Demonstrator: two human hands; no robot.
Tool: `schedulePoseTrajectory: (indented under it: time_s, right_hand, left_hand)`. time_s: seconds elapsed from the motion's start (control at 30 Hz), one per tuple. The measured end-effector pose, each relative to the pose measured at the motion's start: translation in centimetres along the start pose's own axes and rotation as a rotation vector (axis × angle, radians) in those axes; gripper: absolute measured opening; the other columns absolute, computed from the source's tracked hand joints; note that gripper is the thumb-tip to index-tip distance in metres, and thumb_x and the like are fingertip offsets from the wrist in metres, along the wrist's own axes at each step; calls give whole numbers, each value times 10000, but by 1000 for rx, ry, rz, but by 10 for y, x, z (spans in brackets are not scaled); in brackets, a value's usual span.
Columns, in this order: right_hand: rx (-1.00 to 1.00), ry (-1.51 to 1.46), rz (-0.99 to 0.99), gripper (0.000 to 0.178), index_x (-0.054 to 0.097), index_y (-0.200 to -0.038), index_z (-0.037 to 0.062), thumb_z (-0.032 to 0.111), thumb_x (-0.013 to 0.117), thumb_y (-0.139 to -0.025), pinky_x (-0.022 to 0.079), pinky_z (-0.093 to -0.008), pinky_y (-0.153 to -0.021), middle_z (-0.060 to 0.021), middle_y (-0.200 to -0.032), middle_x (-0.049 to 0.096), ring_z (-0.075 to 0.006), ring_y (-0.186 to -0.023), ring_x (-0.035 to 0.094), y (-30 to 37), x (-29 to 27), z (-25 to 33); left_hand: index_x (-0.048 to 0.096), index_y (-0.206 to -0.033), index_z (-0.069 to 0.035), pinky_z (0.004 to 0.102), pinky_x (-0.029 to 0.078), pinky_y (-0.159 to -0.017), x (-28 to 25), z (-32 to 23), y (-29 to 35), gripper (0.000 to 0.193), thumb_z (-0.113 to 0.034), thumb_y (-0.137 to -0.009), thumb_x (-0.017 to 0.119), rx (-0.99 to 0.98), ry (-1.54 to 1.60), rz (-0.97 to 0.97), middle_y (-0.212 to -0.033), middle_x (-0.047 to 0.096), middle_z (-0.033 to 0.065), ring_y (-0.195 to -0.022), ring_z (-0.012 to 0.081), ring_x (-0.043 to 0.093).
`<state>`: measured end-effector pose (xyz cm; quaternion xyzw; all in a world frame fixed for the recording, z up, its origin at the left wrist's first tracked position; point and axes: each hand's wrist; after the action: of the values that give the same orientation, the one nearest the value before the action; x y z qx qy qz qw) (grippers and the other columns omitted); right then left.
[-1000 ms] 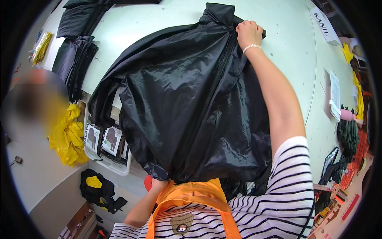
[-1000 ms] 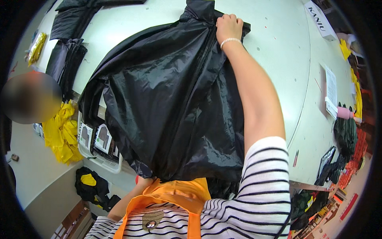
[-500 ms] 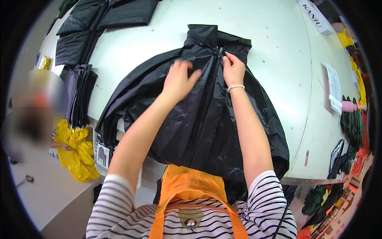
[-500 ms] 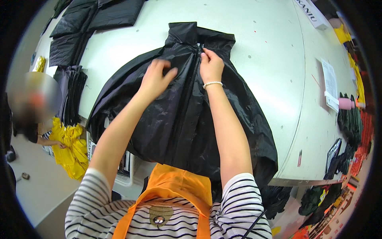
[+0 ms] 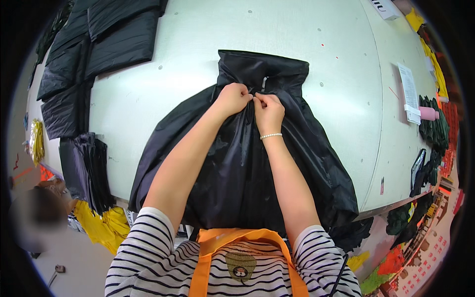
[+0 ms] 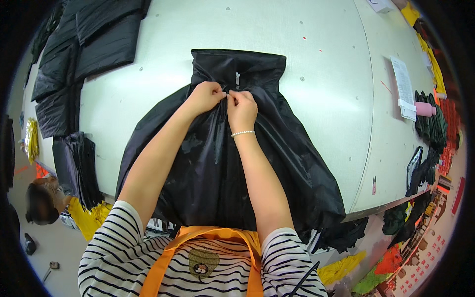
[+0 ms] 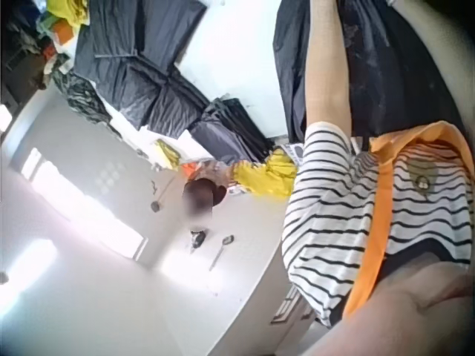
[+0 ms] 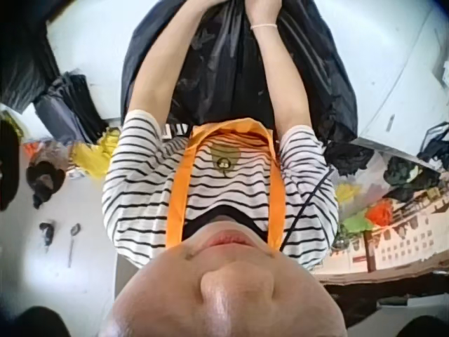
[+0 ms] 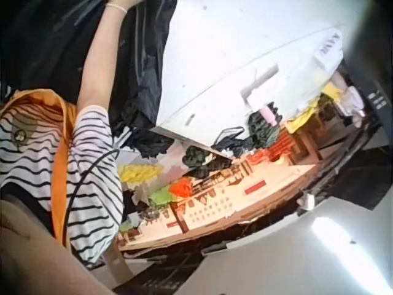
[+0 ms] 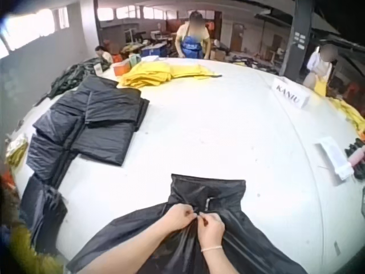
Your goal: The person folds a black jacket on a white table, zips it, and places it into a black plastic bag. They then retrieve a dark blue garment, unfold it, and place it on the table.
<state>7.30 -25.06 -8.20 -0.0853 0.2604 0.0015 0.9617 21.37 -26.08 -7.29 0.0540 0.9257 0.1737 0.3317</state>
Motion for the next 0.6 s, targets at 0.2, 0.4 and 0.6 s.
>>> schedulePoseTrajectory:
  time_s: [0.2, 0.4, 0.6]
  right_hand:
    - [195, -313, 69, 111, 672, -895, -21, -20, 655, -785, 441, -222, -569, -77, -803, 616, -123, -616, 570, 4, 0, 6]
    - [40, -232, 5, 108, 654, -887, -25, -52, 626, -786, 441, -236, -570, -88, -793, 610, -136, -632, 565, 9, 9, 5]
    - [52, -225, 203, 245, 627, -1021, -12, -11, 652, -778, 490, -247, -639, -95, -822, 624, -142, -656, 591, 2, -5, -5]
  left_hand:
    - [563, -763, -28, 203, 409, -561, -9, 7, 6, 174, -151, -887, 571, -58, 697, 192, -658, 529, -22, -605, 53, 490]
    - [554, -764, -42, 200, 407, -547, -2, 6, 13, 187, -171, -899, 561, -20, 706, 131, -662, 526, -29, -597, 46, 493]
    - [547, -824, -6, 309, 450, -553, 16, 6, 21, 167, -162, -863, 594, 215, 159, -276, -668, 565, 94, -581, 203, 548]
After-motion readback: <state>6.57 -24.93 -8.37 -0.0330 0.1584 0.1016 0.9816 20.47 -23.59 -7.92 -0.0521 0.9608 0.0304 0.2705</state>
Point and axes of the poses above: each hand's wrist, its own y-axis away from the middle knuckle, its own x-axis out of the palm, z = x × y
